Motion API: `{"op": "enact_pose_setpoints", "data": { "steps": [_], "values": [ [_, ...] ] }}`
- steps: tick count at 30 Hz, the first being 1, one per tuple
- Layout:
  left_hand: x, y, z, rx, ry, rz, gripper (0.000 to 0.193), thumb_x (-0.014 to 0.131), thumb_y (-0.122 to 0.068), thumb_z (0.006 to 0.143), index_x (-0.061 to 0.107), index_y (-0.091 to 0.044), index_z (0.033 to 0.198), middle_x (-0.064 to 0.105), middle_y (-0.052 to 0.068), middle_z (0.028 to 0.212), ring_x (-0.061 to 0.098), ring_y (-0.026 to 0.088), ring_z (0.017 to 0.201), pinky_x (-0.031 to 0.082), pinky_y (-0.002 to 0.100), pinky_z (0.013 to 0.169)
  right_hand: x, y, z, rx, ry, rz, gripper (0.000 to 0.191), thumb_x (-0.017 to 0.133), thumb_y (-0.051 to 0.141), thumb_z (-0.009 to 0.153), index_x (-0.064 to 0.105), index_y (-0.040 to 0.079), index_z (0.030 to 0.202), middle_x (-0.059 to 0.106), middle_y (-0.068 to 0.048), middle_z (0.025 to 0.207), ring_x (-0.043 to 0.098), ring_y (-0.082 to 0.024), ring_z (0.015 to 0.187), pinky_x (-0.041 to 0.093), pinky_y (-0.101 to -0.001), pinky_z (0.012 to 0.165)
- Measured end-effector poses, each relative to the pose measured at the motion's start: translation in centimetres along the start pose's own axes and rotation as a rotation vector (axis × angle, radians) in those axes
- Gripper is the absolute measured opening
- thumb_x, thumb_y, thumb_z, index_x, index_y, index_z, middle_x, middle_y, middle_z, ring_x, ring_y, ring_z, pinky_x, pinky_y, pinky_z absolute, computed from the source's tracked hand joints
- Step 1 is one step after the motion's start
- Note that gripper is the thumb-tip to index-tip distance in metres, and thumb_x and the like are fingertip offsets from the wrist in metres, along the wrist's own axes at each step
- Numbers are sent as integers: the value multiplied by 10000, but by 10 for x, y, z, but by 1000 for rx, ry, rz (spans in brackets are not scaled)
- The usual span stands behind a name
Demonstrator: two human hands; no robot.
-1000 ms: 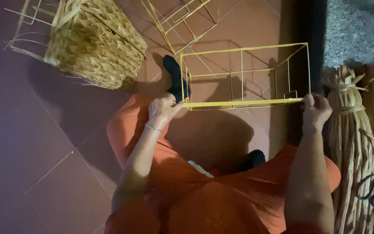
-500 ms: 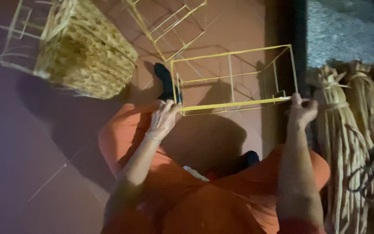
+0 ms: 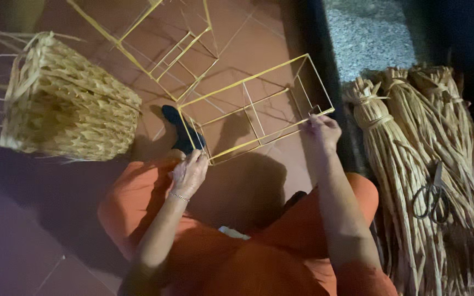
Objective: The person sits on the floor assembling house-shaped bamboo and wire frames. They hold each frame on their lap, tear strips of yellow tape by hand, and press the tape along the frame edges to secure the joints, rotating the frame to reach different sides.
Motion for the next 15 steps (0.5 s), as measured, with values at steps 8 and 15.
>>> {"op": "enact_pose_setpoints", "data": {
  "steps": [8,15],
  "values": [
    [17,-56,5,32,178,-77,115,638,-198,956,603,-131,868,601,83,936,702,316,723,558,455,568,50,-51,-36,259,279,53,80,715,95,943,675,26,932,727,-118,853,737,-243,727,644,-427,695],
    [6,-63,7,-95,89,-286,180,648,-217,900,694,-167,1066,637,88,1010,683,385,687,544,514,582,45,-38,-20,182,242,-92,60,715,70,935,696,19,908,736,-128,872,725,-205,710,651,-398,733]
  ]
}}
Point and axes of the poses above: each hand's wrist, its own z-axis towards the middle knuckle, its own x-axis out of the palm, y = z × x, the point moved 10 cm from there along z, towards the middle knuckle
